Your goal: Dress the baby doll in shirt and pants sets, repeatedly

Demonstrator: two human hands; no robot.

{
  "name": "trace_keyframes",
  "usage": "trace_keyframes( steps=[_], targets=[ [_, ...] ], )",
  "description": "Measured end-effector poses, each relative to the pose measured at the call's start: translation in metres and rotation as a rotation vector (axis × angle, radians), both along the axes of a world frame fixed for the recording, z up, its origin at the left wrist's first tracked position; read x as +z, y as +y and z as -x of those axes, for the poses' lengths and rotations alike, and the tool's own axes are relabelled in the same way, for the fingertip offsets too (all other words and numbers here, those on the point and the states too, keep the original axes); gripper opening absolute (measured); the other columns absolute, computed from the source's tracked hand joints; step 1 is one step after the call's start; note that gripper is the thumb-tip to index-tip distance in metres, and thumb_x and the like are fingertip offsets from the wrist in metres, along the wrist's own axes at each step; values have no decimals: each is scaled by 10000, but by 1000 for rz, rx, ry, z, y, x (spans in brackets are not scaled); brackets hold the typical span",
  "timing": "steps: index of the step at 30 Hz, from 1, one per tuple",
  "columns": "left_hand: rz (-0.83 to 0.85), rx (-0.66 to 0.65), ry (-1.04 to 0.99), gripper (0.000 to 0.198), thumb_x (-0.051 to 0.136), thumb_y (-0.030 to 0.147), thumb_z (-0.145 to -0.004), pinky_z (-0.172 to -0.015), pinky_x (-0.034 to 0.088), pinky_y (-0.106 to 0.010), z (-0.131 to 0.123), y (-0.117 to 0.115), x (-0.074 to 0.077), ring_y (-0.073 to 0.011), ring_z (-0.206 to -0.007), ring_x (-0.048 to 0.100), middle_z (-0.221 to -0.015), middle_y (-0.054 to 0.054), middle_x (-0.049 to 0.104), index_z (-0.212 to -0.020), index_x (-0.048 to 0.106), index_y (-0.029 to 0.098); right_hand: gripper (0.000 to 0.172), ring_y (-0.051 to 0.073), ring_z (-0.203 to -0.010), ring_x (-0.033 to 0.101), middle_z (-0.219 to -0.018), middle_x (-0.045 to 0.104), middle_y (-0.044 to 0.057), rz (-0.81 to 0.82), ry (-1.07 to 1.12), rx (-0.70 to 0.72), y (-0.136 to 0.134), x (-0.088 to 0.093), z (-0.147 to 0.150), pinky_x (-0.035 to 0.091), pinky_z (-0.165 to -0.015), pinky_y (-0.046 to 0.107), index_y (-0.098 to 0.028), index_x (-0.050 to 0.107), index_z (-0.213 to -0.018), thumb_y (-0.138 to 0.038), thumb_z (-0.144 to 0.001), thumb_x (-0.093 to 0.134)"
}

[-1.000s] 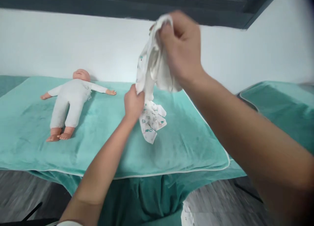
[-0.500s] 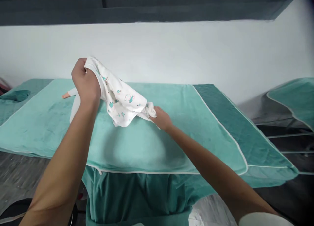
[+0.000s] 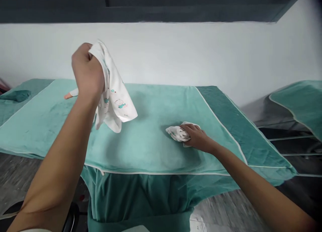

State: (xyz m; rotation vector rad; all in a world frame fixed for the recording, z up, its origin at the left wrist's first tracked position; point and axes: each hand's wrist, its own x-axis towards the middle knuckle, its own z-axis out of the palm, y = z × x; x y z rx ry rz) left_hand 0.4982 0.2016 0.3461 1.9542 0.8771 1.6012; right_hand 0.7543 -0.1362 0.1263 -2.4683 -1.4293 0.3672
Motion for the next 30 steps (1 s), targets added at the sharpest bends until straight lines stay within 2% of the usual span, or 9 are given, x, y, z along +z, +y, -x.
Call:
trace_keyframes(
  steps=[3, 7, 10, 15, 18, 20, 24, 27, 30],
  targets=[
    [40, -53, 103, 330, 555, 130, -949, -694, 405, -262, -9, -13, -5, -73, -651, 260, -655, 49, 273, -692, 360, 203, 909, 466, -1520, 443, -1639, 472, 177, -41, 152, 102, 14, 39, 31, 456, -1176, 655, -292, 473, -1552, -462, -735, 833],
    [64, -178, 328, 295, 560, 90, -875, -740, 423, -304, -22, -41, -22, -119, -651, 385, -628, 37, 369, -644, 421, 209, 694, 320, -1511, 493, -1628, 474, 75, -548, 375, 221, 61, 106, 96, 476, -1213, 524, -388, 445, -1528, -584, -914, 704],
    [65, -365, 479, 158, 566, 160, -846, -719, 423, -312, -24, -59, -40, -172, -674, 501, -623, 18, 490, -702, 547, 220, 662, 286, -1345, 628, -1553, 540, 81, -777, 501, 171, 111, 133, 133, 566, -1095, 479, -350, 476, -1458, -546, -889, 750],
    [197, -533, 485, 69, 617, 231, -800, -631, 402, -286, -1, -57, -59, -171, -683, 536, -703, 9, 617, -742, 581, 221, 394, 202, -844, 705, -1076, 730, 14, -769, 581, 137, 169, 124, 145, 580, -690, 337, -278, 592, -1198, -423, -858, 728],
    [251, -604, 530, 142, 686, 310, -824, -636, 433, -280, 15, -47, -65, -175, -717, 579, -749, 4, 640, -758, 598, 221, 139, 179, -727, 651, -846, 703, -26, -702, 461, 155, 176, 119, 140, 500, -627, 300, -261, 640, -995, -276, -866, 592],
    [203, -538, 552, 149, 711, 336, -840, -675, 461, -294, 22, -40, -70, -188, -727, 593, -726, 6, 625, -784, 621, 231, 151, 195, -754, 643, -834, 703, -10, -730, 245, 139, 174, 123, 134, 494, -686, 326, -250, 657, -909, -208, -833, 533],
    [38, -233, 412, 28, 643, 242, -906, -823, 502, -342, 34, -23, -82, -237, -880, 646, -846, -18, 680, -895, 652, 266, 185, 267, -897, 653, -889, 699, 50, -788, -131, 19, 162, 142, 111, 503, -819, 401, -255, 657, -892, -198, -847, 488],
    [-54, -81, 273, 98, 587, 205, -943, -944, 496, -370, 41, -15, -85, -264, -1060, 654, -1063, -42, 714, -987, 635, 279, 170, 298, -988, 637, -894, 657, 63, -773, -228, -66, 154, 150, 96, 506, -870, 434, -274, 617, -892, -195, -864, 470],
    [-98, -61, 283, 207, 536, 132, -934, -990, 483, -400, 40, -17, -82, -271, -1064, 660, -1089, -46, 713, -1054, 632, 271, 127, 302, -973, 637, -916, 648, 62, -743, -225, -79, 156, 145, 95, 504, -880, 451, -275, 592, -925, -210, -862, 502]
  ],
)
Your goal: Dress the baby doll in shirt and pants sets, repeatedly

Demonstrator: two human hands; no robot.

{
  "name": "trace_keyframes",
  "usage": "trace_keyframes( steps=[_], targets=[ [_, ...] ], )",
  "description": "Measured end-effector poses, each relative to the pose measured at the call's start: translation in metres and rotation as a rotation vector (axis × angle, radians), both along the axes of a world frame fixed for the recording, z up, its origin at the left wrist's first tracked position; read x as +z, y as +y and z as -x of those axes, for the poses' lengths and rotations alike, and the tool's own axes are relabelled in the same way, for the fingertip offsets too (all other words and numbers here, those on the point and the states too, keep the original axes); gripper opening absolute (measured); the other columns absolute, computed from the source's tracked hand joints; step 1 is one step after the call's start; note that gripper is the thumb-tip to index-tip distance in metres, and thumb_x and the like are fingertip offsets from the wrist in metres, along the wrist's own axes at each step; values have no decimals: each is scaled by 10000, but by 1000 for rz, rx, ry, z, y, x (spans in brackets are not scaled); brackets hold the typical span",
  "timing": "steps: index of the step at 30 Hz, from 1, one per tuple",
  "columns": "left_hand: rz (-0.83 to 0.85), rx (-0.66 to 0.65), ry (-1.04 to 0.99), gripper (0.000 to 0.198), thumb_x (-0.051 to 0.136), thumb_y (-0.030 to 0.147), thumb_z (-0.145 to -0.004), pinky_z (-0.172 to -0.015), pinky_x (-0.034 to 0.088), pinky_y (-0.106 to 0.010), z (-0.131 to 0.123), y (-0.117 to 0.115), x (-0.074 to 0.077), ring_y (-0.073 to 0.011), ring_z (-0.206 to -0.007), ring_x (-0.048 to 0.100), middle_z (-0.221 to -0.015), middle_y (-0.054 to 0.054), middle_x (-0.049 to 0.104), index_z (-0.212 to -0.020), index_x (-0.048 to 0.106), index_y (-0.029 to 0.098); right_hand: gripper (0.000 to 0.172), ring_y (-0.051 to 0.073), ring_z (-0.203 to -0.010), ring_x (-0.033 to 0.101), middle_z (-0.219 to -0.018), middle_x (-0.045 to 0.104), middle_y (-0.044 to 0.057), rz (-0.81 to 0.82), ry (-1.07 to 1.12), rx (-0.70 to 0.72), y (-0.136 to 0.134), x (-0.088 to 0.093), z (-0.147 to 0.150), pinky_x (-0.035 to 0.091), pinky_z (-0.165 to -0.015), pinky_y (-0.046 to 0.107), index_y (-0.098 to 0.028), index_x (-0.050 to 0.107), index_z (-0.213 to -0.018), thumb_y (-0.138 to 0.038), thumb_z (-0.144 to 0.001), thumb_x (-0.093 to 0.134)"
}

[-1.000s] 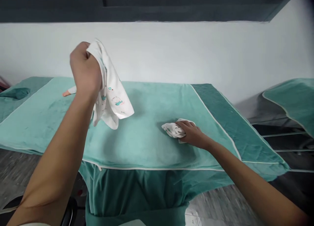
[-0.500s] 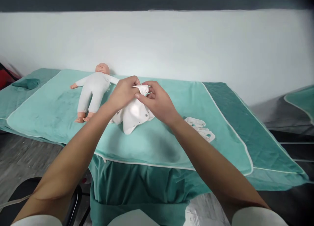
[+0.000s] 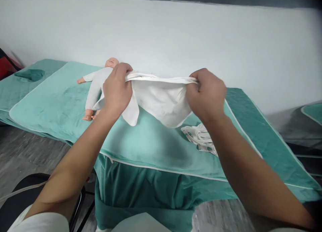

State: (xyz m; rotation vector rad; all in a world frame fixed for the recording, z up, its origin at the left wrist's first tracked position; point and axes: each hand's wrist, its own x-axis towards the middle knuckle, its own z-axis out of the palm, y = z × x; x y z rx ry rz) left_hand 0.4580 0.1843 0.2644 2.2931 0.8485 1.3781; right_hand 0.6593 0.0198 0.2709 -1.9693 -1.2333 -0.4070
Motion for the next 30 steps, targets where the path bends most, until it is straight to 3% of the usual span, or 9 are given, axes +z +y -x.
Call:
trace_keyframes(
  steps=[4, 8, 14, 18, 20, 23, 25, 27, 30],
  targets=[
    [38, -47, 61, 255, 572, 84, -893, -1012, 474, -408, -3, -3, 4, -266, -1047, 665, -1054, -30, 722, -1054, 659, 262, 99, 283, -824, 625, -820, 648, 44, 45, 21, 26, 12, -15, -1, 500, -809, 423, -266, 603, -957, -282, -864, 573],
    [156, -17, 60, 114, 678, 182, -891, -923, 486, -370, 5, 13, -2, -257, -988, 650, -919, -24, 688, -975, 676, 260, 179, 273, -805, 616, -807, 664, 35, 68, 82, -40, 14, -25, -30, 479, -792, 405, -268, 650, -1001, -242, -860, 543],
    [248, 88, 100, 173, 812, 353, -845, -881, 489, -405, 20, 33, 1, -205, -808, 573, -772, 0, 620, -866, 689, 233, 248, 189, -754, 591, -824, 719, 35, 51, 323, -18, 11, -12, -69, 454, -739, 355, -205, 755, -912, -137, -772, 561],
    [264, 111, 234, 193, 800, 369, -854, -826, 504, -438, 13, 50, 7, -209, -790, 582, -759, -11, 617, -810, 682, 222, 192, 145, -662, 559, -795, 712, 40, 354, 478, -40, 21, 7, -91, 436, -675, 352, -176, 795, -913, -146, -792, 649],
    [276, 153, 343, 194, 789, 390, -864, -827, 516, -450, 1, 62, 1, -236, -830, 615, -815, -33, 660, -842, 686, 227, 177, 165, -716, 600, -891, 742, 65, 493, 453, -22, 33, 5, -106, 465, -704, 361, -177, 801, -937, -161, -813, 675],
    [191, 213, 536, 216, 678, 436, -961, -906, 534, -465, -25, 75, -25, -287, -992, 655, -1025, -74, 726, -1058, 696, 243, 236, 261, -902, 680, -1045, 766, 104, 631, 325, -66, 56, -23, -120, 536, -835, 413, -183, 798, -1032, -176, -853, 643],
    [84, 233, 616, 263, 568, 355, -1029, -989, 526, -492, -46, 73, -53, -319, -1153, 634, -1231, -111, 702, -1230, 655, 209, 359, 358, -1097, 677, -1203, 750, 158, 649, 201, -155, 71, -56, -117, 541, -946, 501, -171, 763, -1197, -176, -883, 589],
    [0, 205, 674, 309, 505, 223, -1036, -1070, 501, -519, -70, 62, -85, -347, -1293, 574, -1398, -159, 629, -1314, 615, 143, 478, 425, -1294, 591, -1405, 657, 236, 560, 32, -196, 83, -94, -101, 495, -1052, 586, -104, 671, -1358, -150, -906, 525],
    [22, -23, 762, 366, 417, 107, -1024, -1147, 490, -453, -102, 38, -130, -311, -1375, 563, -1474, -174, 609, -1328, 621, 101, 521, 394, -1384, 540, -1483, 600, 256, 472, 2, 16, 98, -146, -66, 447, -1158, 568, -51, 593, -1426, -148, -925, 483]
  ],
)
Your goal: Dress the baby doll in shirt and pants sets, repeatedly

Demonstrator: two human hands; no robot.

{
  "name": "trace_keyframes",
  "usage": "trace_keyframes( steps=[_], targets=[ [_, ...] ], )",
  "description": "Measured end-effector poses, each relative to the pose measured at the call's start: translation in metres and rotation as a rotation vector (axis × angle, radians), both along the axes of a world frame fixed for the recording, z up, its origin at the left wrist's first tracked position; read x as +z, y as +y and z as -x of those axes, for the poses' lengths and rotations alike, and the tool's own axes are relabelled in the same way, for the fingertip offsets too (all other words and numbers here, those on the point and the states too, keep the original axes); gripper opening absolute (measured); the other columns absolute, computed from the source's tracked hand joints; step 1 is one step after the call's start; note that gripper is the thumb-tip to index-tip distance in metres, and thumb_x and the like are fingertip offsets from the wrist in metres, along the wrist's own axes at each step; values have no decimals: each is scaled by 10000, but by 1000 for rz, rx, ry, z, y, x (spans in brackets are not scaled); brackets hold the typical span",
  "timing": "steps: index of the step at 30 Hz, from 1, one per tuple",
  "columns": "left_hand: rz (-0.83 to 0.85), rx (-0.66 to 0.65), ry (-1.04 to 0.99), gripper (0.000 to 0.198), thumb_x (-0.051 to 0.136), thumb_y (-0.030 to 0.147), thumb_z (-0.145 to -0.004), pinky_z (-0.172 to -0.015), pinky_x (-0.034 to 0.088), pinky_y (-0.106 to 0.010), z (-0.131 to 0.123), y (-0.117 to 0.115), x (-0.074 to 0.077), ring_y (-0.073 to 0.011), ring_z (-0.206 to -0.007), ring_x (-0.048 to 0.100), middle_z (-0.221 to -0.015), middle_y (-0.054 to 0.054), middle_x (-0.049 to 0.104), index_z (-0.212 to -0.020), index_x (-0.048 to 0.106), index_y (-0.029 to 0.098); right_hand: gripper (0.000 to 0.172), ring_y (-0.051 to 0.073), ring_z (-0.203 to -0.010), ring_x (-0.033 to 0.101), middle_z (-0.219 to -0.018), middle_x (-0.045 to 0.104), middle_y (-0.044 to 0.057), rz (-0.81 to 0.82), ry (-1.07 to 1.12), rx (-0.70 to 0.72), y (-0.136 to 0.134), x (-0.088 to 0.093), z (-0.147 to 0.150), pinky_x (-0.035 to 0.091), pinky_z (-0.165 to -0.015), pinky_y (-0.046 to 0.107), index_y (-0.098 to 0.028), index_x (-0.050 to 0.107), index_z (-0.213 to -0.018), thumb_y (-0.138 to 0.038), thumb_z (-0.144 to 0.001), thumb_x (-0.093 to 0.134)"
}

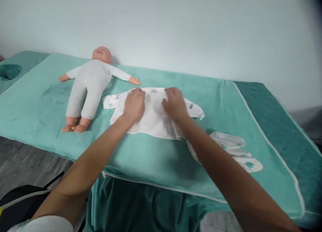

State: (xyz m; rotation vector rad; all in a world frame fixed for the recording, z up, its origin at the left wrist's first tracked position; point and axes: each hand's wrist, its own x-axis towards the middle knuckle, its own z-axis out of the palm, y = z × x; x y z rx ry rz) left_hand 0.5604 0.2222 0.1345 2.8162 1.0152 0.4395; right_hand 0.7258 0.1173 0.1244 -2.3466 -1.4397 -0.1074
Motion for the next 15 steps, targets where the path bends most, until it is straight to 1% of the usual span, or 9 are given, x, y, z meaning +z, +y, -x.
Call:
trace_keyframes(
  steps=[1, 2, 3, 5, 7, 9, 10, 12, 15],
  targets=[
    [64, -43, 12, 369, 414, 106, -1021, -1186, 472, -433, -9, -7, -12, -296, -1401, 562, -1499, -172, 605, -1318, 632, 101, 534, 384, -1393, 542, -1479, 606, 261, 10, 72, 11, 5, -14, 11, 436, -1182, 562, -39, 568, -1446, -170, -935, 486],
    [111, -60, 22, 362, 427, 115, -1016, -1237, 434, -438, -18, -11, -21, -296, -1446, 540, -1532, -180, 590, -1309, 639, 96, 554, 380, -1421, 529, -1497, 594, 272, 33, 134, -2, 9, -24, 22, 416, -1212, 557, -14, 538, -1469, -191, -946, 489],
    [139, -61, 26, 362, 436, 133, -1017, -1284, 384, -459, -25, -14, -28, -307, -1497, 501, -1573, -189, 560, -1315, 638, 90, 573, 377, -1467, 496, -1535, 562, 285, 48, 172, -22, 14, -33, 31, 381, -1249, 545, 19, 511, -1486, -191, -954, 480],
    [161, -11, 33, 394, 421, 171, -1031, -1343, 282, -503, -35, -13, -36, -332, -1585, 398, -1645, -206, 485, -1359, 612, 63, 576, 366, -1557, 405, -1621, 474, 293, 29, 206, -74, 22, -43, 44, 309, -1302, 527, 53, 484, -1504, -177, -980, 428],
    [172, 51, 38, 464, 360, 196, -1056, -1363, 237, -492, -41, -7, -38, -330, -1630, 321, -1691, -209, 422, -1445, 553, 30, 560, 328, -1609, 337, -1681, 415, 254, -42, 223, -72, 30, -49, 51, 280, -1323, 516, 14, 488, -1524, -174, -1017, 340],
    [187, 94, 46, 533, 316, 222, -1074, -1366, 241, -448, -43, 2, -39, -316, -1647, 286, -1717, -210, 378, -1531, 474, -1, 566, 296, -1611, 346, -1683, 431, 218, -91, 267, -62, 36, -52, 53, 292, -1323, 515, -34, 488, -1540, -196, -1042, 273],
    [192, 102, 47, 564, 317, 243, -1080, -1366, 242, -441, -44, 6, -39, -319, -1650, 276, -1726, -217, 357, -1566, 431, -17, 570, 296, -1608, 353, -1678, 441, 216, -95, 288, -75, 39, -53, 51, 295, -1322, 520, -39, 478, -1548, -210, -1041, 280],
    [211, 115, 40, 623, 343, 284, -1081, -1370, 236, -441, -44, 13, -38, -330, -1653, 262, -1741, -224, 321, -1616, 355, -35, 591, 328, -1606, 350, -1675, 431, 245, -63, 311, -141, 42, -53, 43, 290, -1320, 540, -11, 454, -1551, -234, -1012, 365],
    [230, 111, 22, 678, 374, 291, -1071, -1381, 199, -434, -45, 22, -37, -338, -1662, 228, -1767, -202, 267, -1657, 269, -33, 669, 364, -1610, 318, -1692, 384, 271, -28, 278, -217, 40, -49, 18, 286, -1316, 549, 20, 403, -1571, -262, -968, 468]
  ],
)
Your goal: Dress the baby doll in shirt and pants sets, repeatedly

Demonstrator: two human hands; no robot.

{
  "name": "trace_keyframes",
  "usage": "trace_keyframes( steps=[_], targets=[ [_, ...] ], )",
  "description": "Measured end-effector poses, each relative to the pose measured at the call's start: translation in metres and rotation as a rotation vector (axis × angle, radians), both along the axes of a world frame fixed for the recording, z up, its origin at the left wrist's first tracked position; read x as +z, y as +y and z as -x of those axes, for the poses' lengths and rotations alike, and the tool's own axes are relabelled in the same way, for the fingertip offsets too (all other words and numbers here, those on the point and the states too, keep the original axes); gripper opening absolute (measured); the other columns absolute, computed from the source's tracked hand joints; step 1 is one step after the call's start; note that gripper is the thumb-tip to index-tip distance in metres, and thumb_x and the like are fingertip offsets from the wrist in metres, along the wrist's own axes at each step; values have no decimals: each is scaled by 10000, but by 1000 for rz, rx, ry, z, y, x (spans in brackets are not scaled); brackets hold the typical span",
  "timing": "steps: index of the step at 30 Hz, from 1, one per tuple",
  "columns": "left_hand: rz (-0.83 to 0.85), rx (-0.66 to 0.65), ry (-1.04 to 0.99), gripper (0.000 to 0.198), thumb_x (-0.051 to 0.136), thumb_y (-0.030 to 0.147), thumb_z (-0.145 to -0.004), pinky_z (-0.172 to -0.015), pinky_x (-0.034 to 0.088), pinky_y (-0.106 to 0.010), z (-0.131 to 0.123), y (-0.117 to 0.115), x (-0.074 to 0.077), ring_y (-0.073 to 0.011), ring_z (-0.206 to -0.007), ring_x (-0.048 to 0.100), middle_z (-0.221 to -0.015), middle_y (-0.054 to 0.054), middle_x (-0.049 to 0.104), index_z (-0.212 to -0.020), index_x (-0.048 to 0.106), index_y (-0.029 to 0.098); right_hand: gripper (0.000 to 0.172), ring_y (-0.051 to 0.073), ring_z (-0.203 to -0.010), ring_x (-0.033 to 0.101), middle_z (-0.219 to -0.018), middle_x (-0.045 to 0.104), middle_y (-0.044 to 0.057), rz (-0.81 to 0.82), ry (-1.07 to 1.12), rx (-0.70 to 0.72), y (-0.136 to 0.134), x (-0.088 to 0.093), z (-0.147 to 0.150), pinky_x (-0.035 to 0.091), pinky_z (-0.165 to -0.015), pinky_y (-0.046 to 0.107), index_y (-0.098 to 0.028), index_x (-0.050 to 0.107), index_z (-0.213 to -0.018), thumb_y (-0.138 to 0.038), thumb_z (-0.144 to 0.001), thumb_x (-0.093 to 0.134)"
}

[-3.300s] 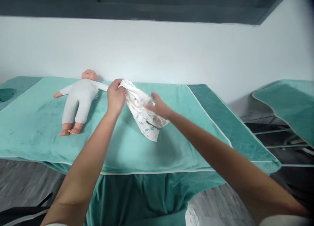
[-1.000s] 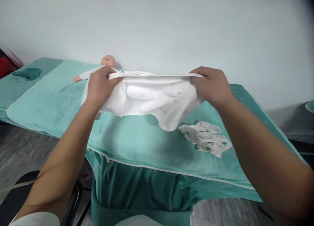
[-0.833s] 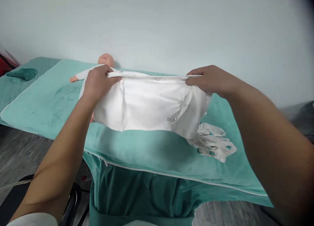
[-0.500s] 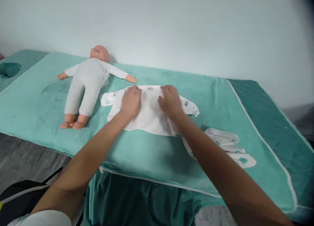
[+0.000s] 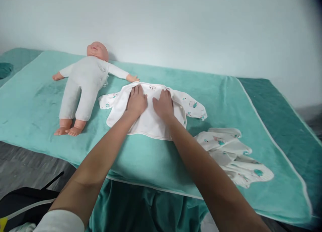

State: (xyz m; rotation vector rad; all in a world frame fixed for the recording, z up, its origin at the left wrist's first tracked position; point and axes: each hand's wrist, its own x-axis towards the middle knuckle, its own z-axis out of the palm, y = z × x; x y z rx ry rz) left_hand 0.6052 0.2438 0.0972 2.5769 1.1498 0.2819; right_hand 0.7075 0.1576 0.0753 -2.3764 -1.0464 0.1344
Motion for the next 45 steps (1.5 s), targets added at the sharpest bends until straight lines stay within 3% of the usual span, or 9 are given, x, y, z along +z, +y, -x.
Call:
trace_keyframes(
  steps=[4, 8, 12, 16, 20, 27, 33, 39, 45],
  targets=[
    [-63, -33, -44, 687, 359, 261, -1066, -1381, 187, -449, -4, 9, 2, -350, -1663, 214, -1783, -180, 229, -1681, 219, -11, 714, 349, -1597, 329, -1717, 363, 226, -3, -110, 27, -11, 8, -36, 283, -1320, 531, -2, 339, -1620, -281, -976, 468],
    [-106, -89, -36, 663, 333, 289, -1078, -1378, 195, -443, -10, 17, 0, -330, -1645, 269, -1756, -193, 303, -1666, 274, -11, 641, 363, -1542, 411, -1666, 440, 244, 21, -175, 50, -17, 4, -55, 334, -1285, 554, -8, 415, -1575, -275, -993, 431],
    [-77, -85, 21, 662, 285, 337, -1093, -1378, 199, -428, -13, 20, -4, -321, -1644, 279, -1738, -209, 336, -1642, 327, -31, 595, 358, -1499, 472, -1603, 502, 280, 70, -245, 91, -15, -3, -54, 357, -1273, 524, 37, 455, -1540, -247, -1026, 359],
    [-75, -89, 62, 664, 266, 353, -1099, -1377, 203, -421, -12, 17, -4, -311, -1652, 266, -1747, -206, 317, -1634, 345, -33, 582, 322, -1596, 361, -1675, 435, 240, 81, -338, 252, -13, -4, -48, 293, -1316, 504, 27, 472, -1548, -195, -1048, 274],
    [-63, -76, 97, 703, 238, 379, -1105, -1380, 186, -396, -8, 7, -4, -303, -1664, 235, -1757, -219, 275, -1637, 296, -76, 615, 315, -1614, 344, -1714, 377, 219, 146, -298, 384, -11, -5, -40, 261, -1331, 504, 10, 439, -1588, -310, -1087, 285],
    [-113, -61, 89, 710, 250, 425, -1100, -1377, 192, -426, 5, -17, -10, -302, -1673, 211, -1761, -207, 269, -1638, 339, -30, 687, 381, -1633, 268, -1729, 295, 285, 175, -221, 193, -2, -8, -27, 251, -1308, 558, 28, 369, -1618, -394, -1078, 329],
    [-117, -63, 50, 658, 273, 423, -1096, -1363, 231, -479, 13, -25, -10, -302, -1663, 250, -1753, -168, 318, -1625, 414, 57, 726, 434, -1598, 312, -1682, 334, 357, 159, -186, 77, 17, -8, -26, 300, -1264, 611, 50, 353, -1607, -432, -1066, 372],
    [-108, -72, 33, 667, 280, 419, -1094, -1361, 244, -482, 14, -25, -11, -315, -1661, 249, -1755, -177, 311, -1623, 407, 32, 785, 433, -1540, 424, -1738, 232, 321, 191, -110, 22, 33, -8, -37, 386, -1234, 568, 42, 285, -1642, -474, -1053, 356],
    [-111, -79, 24, 667, 279, 412, -1097, -1356, 253, -486, 15, -24, -13, -324, -1661, 245, -1753, -183, 311, -1625, 404, 24, 761, 432, -1540, 421, -1738, 234, 319, 169, -144, 22, 31, -9, -37, 392, -1224, 549, 41, 313, -1629, -461, -1058, 353]
  ],
)
